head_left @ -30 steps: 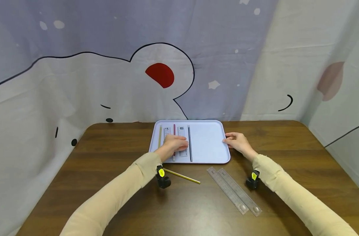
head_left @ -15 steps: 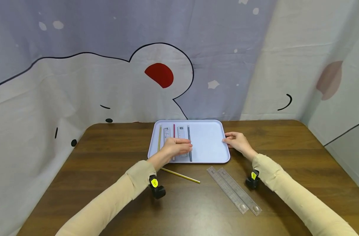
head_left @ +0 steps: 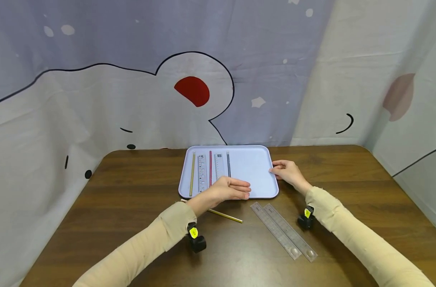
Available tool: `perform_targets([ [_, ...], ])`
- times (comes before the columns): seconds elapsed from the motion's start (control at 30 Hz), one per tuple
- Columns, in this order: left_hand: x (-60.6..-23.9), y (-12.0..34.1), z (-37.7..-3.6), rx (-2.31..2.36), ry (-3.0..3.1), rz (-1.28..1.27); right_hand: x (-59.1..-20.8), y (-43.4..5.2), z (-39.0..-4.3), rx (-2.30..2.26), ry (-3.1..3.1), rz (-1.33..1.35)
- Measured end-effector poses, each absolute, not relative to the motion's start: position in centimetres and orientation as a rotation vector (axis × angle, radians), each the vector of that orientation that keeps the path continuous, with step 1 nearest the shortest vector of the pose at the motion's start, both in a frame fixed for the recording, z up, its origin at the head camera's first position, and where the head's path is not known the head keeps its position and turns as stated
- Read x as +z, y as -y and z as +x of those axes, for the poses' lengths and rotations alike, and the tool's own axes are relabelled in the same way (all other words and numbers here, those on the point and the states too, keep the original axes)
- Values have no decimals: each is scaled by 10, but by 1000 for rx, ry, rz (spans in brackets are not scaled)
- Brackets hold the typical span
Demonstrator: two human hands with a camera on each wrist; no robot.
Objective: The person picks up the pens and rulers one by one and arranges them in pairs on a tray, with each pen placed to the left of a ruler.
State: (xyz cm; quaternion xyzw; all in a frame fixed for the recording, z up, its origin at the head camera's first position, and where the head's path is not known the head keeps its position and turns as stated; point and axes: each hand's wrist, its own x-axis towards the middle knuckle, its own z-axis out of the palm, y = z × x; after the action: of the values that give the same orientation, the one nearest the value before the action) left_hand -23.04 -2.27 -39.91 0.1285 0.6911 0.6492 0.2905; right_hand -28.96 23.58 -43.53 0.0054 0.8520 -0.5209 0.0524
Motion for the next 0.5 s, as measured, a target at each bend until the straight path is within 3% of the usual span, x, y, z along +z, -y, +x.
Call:
perform_targets([
  [0.5, -418, -6, -215, 1627, -1704, 468, -435, -237, -291, -1574, -2601, 23],
])
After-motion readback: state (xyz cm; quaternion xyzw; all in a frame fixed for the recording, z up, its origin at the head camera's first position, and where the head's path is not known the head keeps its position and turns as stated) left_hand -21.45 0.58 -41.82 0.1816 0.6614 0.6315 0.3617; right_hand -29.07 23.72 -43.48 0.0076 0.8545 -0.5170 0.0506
